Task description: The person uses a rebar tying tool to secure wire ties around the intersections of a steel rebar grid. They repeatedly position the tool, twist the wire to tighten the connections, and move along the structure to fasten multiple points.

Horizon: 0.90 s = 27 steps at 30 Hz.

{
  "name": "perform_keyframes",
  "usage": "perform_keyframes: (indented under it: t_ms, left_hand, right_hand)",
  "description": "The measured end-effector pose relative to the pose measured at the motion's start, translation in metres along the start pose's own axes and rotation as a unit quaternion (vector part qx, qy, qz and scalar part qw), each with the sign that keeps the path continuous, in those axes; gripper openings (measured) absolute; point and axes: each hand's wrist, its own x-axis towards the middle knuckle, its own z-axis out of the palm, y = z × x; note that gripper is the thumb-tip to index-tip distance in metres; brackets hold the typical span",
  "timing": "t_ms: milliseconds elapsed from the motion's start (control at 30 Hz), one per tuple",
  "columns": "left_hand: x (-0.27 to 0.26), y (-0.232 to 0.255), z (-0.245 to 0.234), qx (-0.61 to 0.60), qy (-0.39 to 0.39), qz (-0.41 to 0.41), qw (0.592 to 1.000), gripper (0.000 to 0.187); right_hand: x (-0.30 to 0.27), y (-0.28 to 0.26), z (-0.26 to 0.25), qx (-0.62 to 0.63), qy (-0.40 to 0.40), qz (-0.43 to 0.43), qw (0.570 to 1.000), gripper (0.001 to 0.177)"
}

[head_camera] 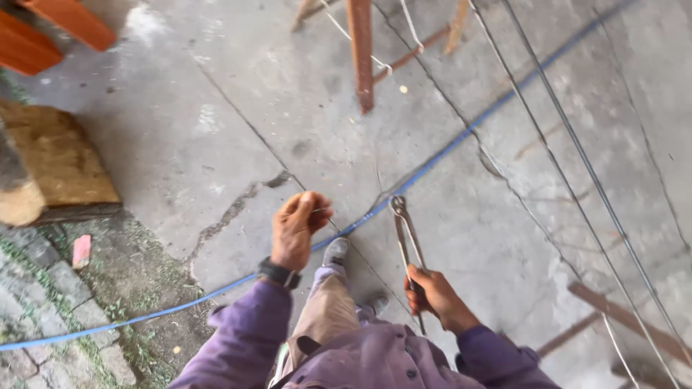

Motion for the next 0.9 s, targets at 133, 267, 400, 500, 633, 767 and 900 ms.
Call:
perform_keyframes:
  t_ms: [133, 267, 400, 500, 633, 767, 900]
  left_hand:
    - [-0.006, 0.001, -0.032, 0.058, 0.064, -0.055, 0.995, 0.021]
    - [-0.005, -0.016, -0.078, 0.094, 0.118, -0.100, 0.983, 0.020]
    - [-0.007, -0.025, -0.099, 0.127, 0.126, -0.099, 0.979, 0.019]
    - [-0.011, -0.022, -0.088, 0.163, 0.115, -0.099, 0.975, 0.019]
    - [-0.013, -0.022, -0.065, 0.212, 0.081, -0.113, 0.967, 0.021]
    - [-0.014, -0.022, -0.030, 0.266, 0.036, -0.137, 0.953, 0.024]
    - [-0.008, -0.056, -0.008, 0.286, -0.035, -0.165, 0.943, 0.025]
  right_hand:
    - [0.035, 0.005, -0.010, -0.001, 0.009, -0.007, 1.000, 0.044]
    - [0.077, -0.012, -0.030, 0.018, 0.033, -0.027, 0.999, 0.045]
    - [0.105, -0.053, -0.049, 0.062, 0.068, -0.054, 0.994, 0.041]
    - [0.127, -0.060, -0.075, 0.054, 0.086, -0.054, 0.993, 0.048]
    - [0.134, -0.034, -0.090, 0.089, 0.110, -0.064, 0.988, 0.047]
    - [0.079, -0.019, -0.065, -0.041, 0.183, -0.182, 0.965, 0.038]
    - [0.052, 0.017, -0.040, -0.060, 0.209, -0.196, 0.956, 0.037]
